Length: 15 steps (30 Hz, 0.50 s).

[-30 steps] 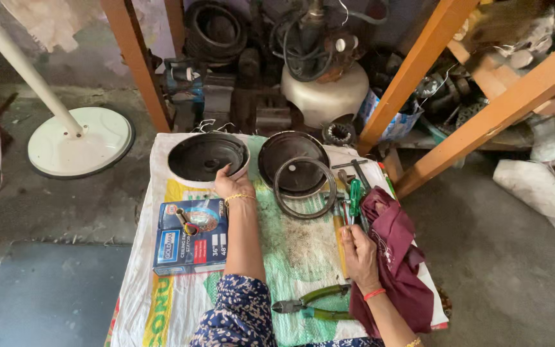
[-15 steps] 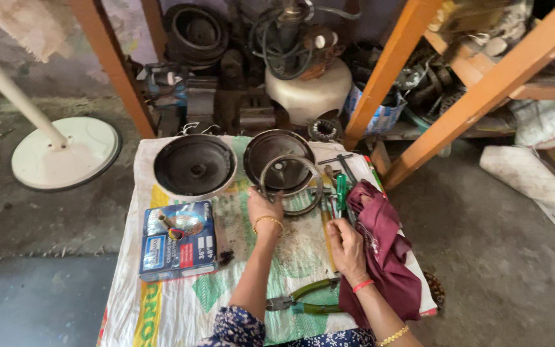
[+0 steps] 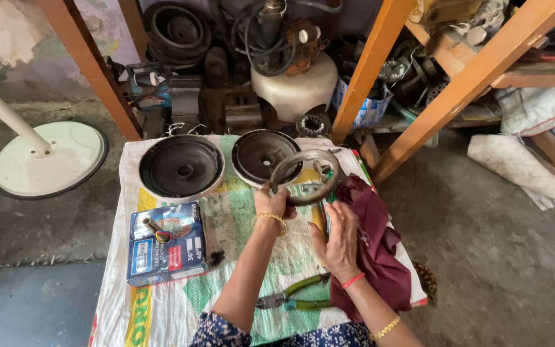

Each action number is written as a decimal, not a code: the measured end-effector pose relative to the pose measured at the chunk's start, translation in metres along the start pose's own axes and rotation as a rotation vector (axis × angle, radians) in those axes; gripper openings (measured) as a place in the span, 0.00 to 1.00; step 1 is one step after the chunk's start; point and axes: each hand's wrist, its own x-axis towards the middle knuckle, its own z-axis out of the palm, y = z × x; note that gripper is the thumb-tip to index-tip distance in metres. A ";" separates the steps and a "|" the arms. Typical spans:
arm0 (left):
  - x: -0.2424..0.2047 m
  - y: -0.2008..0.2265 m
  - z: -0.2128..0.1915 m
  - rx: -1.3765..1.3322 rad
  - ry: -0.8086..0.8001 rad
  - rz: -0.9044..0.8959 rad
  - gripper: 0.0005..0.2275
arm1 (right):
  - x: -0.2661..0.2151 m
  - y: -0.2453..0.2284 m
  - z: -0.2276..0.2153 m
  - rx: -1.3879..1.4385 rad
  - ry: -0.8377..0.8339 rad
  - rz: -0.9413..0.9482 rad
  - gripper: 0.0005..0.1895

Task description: The person disassembles a metal fan housing, wipes the interior surfaces with a cloth, and applies grease to a small bearing. The cleaned parts are placed on a sack on the floor.

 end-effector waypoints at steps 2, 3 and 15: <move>-0.006 0.009 0.003 0.074 -0.089 0.033 0.27 | 0.028 -0.005 -0.010 -0.178 0.019 -0.107 0.34; -0.010 0.012 0.003 0.114 -0.129 0.047 0.28 | 0.043 0.000 -0.017 -0.276 0.011 -0.148 0.34; 0.110 -0.049 -0.035 0.312 0.617 0.234 0.33 | 0.044 0.102 0.020 0.379 0.272 0.515 0.12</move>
